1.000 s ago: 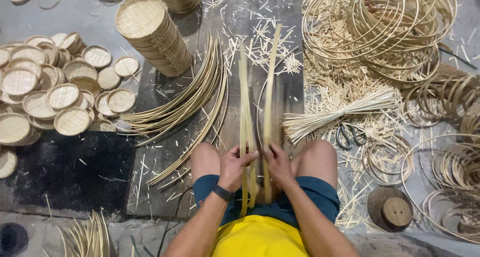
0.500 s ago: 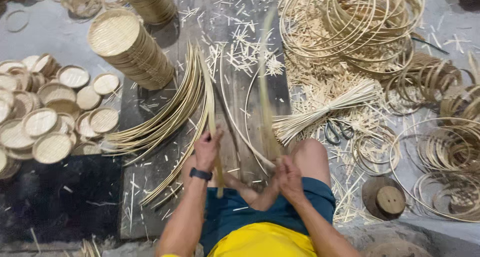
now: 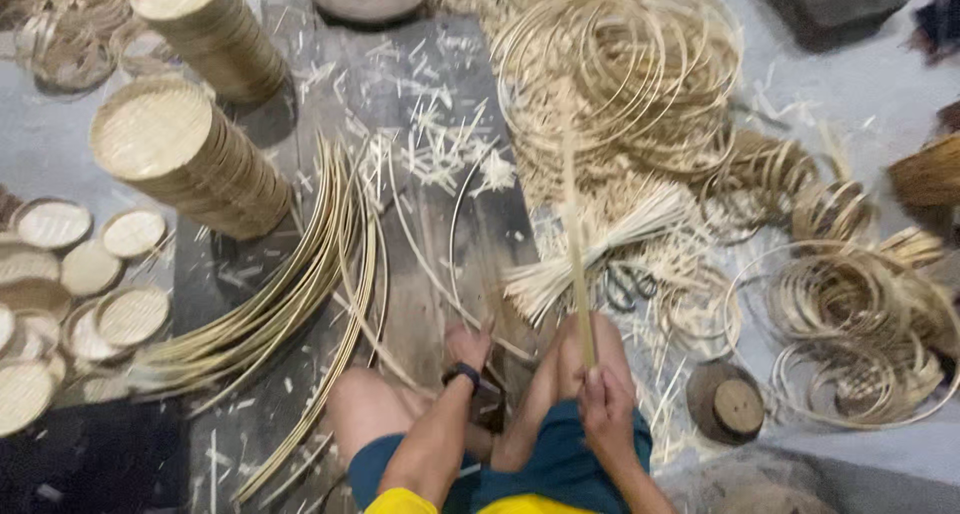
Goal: The person sits on the floor of a basket workshop and bends long thin bamboo strips, flexing and working them by hand to curve them into rims. The person repeatedly takes strips, bends them along their length, and sets the curved pieces with the pile of finished bamboo hoops.
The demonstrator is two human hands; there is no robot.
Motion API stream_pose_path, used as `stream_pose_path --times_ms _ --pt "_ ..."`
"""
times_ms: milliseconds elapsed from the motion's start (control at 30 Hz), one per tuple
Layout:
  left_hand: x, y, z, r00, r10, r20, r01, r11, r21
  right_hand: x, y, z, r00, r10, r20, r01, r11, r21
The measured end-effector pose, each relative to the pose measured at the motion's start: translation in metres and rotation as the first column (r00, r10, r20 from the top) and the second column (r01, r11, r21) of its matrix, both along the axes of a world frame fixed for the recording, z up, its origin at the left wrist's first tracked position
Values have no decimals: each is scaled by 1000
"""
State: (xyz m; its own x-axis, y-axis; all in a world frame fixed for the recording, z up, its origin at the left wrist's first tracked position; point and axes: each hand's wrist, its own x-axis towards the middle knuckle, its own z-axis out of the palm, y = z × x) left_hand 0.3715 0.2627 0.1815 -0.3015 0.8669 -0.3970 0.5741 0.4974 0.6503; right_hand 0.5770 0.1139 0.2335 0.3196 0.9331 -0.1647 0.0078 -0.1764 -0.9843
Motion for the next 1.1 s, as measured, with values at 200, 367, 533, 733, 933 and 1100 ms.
stream_pose_path --times_ms 200,367,533,733,933,1100 --pt "-12 41 -4 998 61 28 -52 967 -251 17 -12 -23 993 -20 -114 9 996 -94" --pt "-39 48 -8 962 268 46 -269 963 18 32 -10 -19 992 -88 -95 74 987 -143" --pt "-48 38 -5 937 291 -196 -216 918 333 27 -3 -7 994 -22 -104 5 987 -161" --pt "-56 58 0 978 52 -201 -71 994 -84 19 -7 3 995 93 43 -88 989 -118" --pt "-44 49 14 367 465 806 -521 820 -236 17 8 37 972 182 -147 -203 969 -141" --pt "-14 -16 45 279 221 934 -460 885 -72 2 53 59 947 321 8 -317 937 -147"
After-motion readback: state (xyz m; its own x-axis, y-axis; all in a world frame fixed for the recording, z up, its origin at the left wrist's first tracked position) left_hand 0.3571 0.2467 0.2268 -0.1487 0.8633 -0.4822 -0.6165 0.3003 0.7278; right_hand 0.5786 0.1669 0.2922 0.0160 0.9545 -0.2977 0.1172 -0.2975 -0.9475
